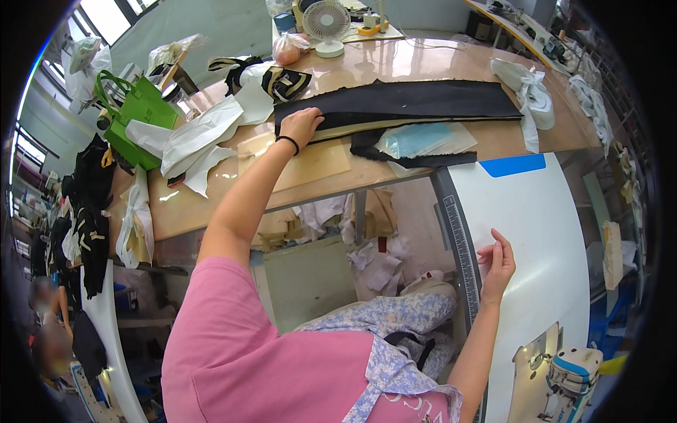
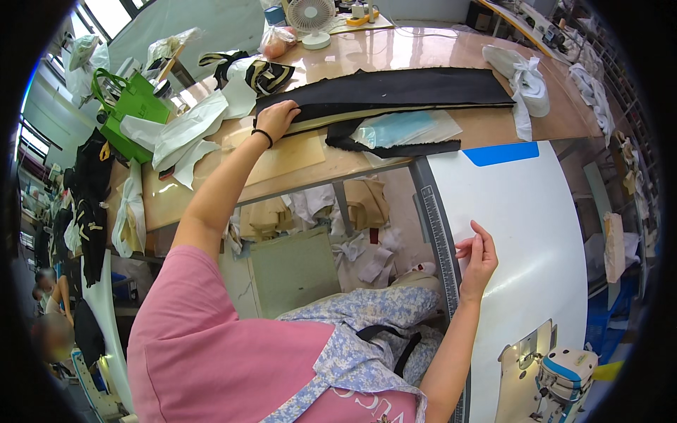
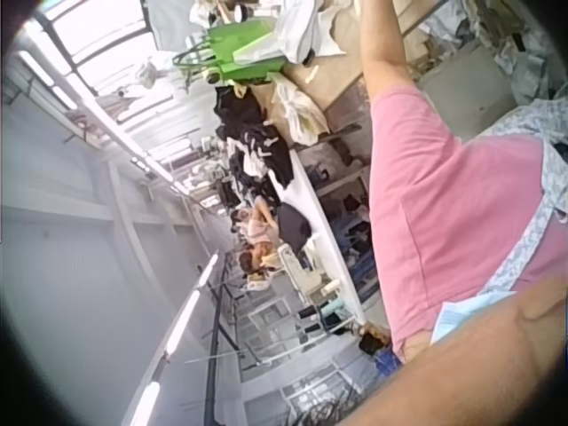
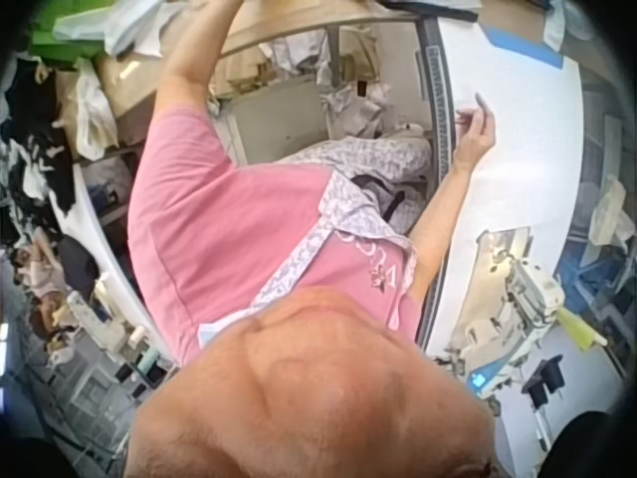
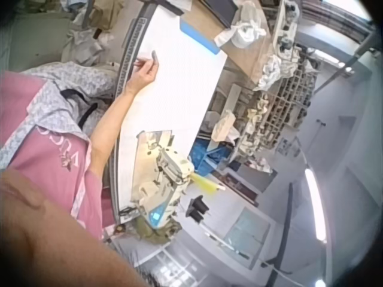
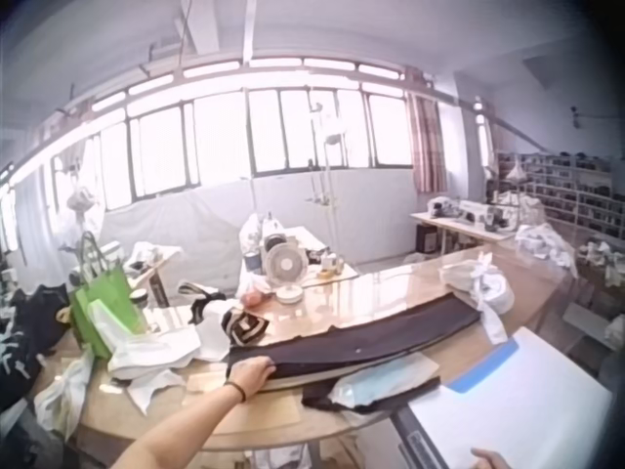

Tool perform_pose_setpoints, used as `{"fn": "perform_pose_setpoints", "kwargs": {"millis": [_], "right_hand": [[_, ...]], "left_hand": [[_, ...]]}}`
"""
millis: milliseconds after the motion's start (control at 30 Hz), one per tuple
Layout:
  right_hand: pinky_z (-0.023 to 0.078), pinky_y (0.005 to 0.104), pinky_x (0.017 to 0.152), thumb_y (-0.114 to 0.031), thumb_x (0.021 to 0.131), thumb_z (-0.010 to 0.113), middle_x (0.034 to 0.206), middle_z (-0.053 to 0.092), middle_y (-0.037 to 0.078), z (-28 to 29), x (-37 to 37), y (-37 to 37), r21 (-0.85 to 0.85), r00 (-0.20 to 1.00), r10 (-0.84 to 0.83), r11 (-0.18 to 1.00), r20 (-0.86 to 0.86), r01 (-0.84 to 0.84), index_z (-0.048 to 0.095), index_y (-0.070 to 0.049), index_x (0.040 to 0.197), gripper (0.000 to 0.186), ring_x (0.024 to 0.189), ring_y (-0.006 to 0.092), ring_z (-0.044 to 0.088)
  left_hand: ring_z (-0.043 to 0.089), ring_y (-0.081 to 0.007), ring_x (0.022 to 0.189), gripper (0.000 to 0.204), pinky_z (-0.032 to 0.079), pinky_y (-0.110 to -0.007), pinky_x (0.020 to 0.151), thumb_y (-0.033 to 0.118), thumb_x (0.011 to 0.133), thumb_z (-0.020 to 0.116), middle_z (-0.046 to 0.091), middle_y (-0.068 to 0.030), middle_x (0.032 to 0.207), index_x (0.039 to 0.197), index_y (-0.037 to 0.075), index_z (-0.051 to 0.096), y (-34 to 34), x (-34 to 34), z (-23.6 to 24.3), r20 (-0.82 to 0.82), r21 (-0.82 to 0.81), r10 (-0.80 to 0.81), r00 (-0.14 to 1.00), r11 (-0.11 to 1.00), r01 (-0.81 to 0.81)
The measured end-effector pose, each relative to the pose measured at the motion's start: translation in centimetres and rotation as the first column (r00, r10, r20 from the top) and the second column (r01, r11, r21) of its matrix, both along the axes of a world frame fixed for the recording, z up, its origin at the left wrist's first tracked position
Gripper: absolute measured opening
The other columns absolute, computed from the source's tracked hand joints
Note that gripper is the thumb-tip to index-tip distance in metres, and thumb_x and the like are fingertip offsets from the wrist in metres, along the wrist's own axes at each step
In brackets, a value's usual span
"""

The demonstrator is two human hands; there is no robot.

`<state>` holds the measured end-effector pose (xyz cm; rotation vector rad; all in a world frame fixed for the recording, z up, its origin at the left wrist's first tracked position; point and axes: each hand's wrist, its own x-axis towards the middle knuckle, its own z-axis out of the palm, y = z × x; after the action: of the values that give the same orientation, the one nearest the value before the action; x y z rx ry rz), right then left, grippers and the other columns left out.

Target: The person folds and unfolds a white fabric piece on a sewing table, then uses scissors to cut a small white fabric piece into smaller sections. The person also handles a black fabric piece and places it on the table.

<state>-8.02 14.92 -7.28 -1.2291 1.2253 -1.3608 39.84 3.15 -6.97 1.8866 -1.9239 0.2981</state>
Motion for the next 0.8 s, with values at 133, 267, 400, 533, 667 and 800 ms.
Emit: {"fn": "perform_pose_setpoints", "kwargs": {"millis": [133,267,400,533,667,800], "right_hand": [[0.04,0.0175,0.054,-0.012,0.093,0.041,0.065,0.057,0.002,-0.1,0.0,0.0,-0.015,1.0,-0.004,1.0,0.015,0.004,0.057,-0.001,0.109,0.026,0.055,0.0048,0.046],[0.04,0.0174,0.055,-0.013,0.093,0.041,0.065,0.056,0.001,-0.1,0.1,0.0,-0.012,1.0,-0.002,1.0,0.013,0.002,0.057,-0.001,0.11,0.026,0.055,0.0045,0.046],[0.039,0.0172,0.055,-0.013,0.093,0.041,0.065,0.055,0.0,-0.1,-0.1,0.0,-0.001,1.0,0.011,1.0,0.01,-0.011,0.056,-0.001,0.112,0.026,0.056,0.0042,0.046],[0.039,0.0172,0.055,-0.013,0.093,0.041,0.065,0.055,0.0,-0.2,-0.1,0.0,0.002,1.0,0.009,1.0,0.01,-0.009,0.056,-0.001,0.112,0.026,0.056,0.0039,0.045],[0.039,0.0172,0.056,-0.013,0.093,0.041,0.066,0.055,0.0,-0.4,-0.6,0.0,-0.014,0.999,0.025,1.0,0.029,-0.025,0.056,-0.001,0.112,0.026,0.057,0.0037,0.045],[0.04,0.0173,0.056,-0.013,0.093,0.041,0.066,0.056,0.0,-0.2,-0.2,0.2,-0.021,0.997,0.064,0.998,0.053,-0.063,0.055,-0.001,0.113,0.027,0.057,0.0038,0.046]], "left_hand": [[0.059,-0.0258,0.083,0.018,0.048,-0.038,0.069,0.028,0.086,0.051,0.061,-0.0063,0.086,0.088,0.011,0.058,0.2,-0.2,-0.2,0.003,-0.019,-0.003,1.0,1.0,0.003],[0.059,-0.0247,0.085,0.018,0.047,-0.037,0.07,0.028,0.086,0.051,0.06,-0.006,0.086,0.088,0.011,0.058,0.4,-0.2,-0.3,-0.007,-0.027,0.005,1.0,1.0,-0.005],[0.058,-0.0248,0.086,0.017,0.047,-0.036,0.072,0.026,0.085,0.052,0.059,-0.0056,0.087,0.087,0.011,0.058,1.4,-0.5,-0.3,-0.033,-0.043,-0.033,0.999,0.999,0.032],[0.055,-0.0264,0.097,0.021,0.044,-0.036,0.083,0.026,0.085,0.053,0.058,-0.0063,0.099,0.098,0.01,0.06,3.8,-1.4,0.0,-0.104,0.105,-0.058,0.993,0.992,0.069],[0.03,-0.0275,0.128,0.055,0.022,-0.046,0.105,0.036,0.084,0.054,0.038,-0.0077,0.135,0.132,0.016,0.038,8.4,-3.0,-1.2,0.105,0.006,-0.137,0.985,0.991,0.137],[0.025,-0.026,0.131,0.07,0.014,-0.047,0.107,0.05,0.08,0.055,0.029,-0.0066,0.141,0.137,0.02,0.029,13.8,-3.1,-1.7,0.143,0.113,-0.102,0.984,0.99,0.086]]}}
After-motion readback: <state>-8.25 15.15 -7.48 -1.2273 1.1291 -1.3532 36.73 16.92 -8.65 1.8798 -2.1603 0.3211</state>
